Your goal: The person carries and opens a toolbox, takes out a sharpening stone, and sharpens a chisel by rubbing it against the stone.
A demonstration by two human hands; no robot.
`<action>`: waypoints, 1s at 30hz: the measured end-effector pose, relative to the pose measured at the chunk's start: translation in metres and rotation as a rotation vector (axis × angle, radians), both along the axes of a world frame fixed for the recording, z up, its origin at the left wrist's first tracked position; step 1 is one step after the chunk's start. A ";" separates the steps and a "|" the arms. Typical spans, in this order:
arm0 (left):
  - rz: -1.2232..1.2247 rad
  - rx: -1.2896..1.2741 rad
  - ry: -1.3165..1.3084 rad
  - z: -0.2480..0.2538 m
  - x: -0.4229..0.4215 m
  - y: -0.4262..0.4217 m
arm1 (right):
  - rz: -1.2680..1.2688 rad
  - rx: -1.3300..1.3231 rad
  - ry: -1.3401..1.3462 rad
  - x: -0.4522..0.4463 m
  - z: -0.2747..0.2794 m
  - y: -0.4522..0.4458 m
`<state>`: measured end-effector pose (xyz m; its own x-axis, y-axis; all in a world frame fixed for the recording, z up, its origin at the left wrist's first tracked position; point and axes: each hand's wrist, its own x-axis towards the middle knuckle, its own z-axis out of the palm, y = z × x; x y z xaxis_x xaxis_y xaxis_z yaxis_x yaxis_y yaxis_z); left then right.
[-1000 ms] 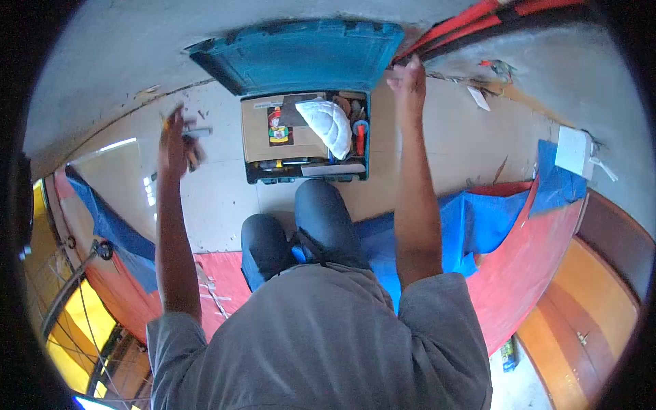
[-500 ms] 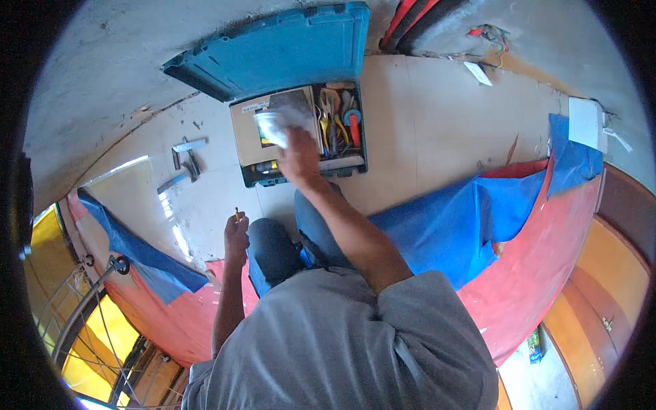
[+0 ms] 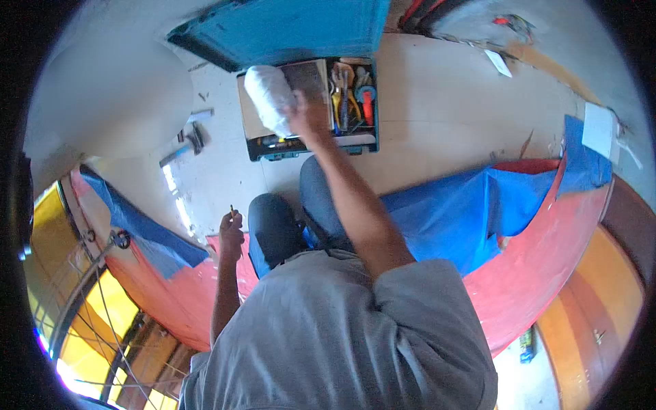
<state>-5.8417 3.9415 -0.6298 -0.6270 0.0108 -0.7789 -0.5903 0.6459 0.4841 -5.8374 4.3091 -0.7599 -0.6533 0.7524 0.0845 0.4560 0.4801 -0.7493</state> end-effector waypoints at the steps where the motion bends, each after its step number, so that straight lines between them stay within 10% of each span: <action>1: 0.016 0.015 0.018 0.001 0.000 -0.006 | 0.025 -0.058 0.031 0.019 -0.004 0.018; 9: 0.051 -0.038 -0.035 -0.006 0.011 -0.031 | -0.338 -0.401 -0.099 0.176 -0.036 0.127; 15: 0.004 -0.064 -0.060 -0.003 0.014 -0.024 | 0.017 -0.177 -0.354 0.105 -0.043 0.074; 30: 0.012 -0.100 -0.047 -0.014 0.025 -0.039 | -0.236 -0.119 -0.433 0.104 -0.027 0.063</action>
<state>-5.8169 3.9030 -0.6438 -0.5894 -0.0753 -0.8043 -0.6186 0.6824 0.3894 -5.7329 4.3721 -0.7867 -0.4201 0.8719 -0.2516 0.8229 0.2492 -0.5105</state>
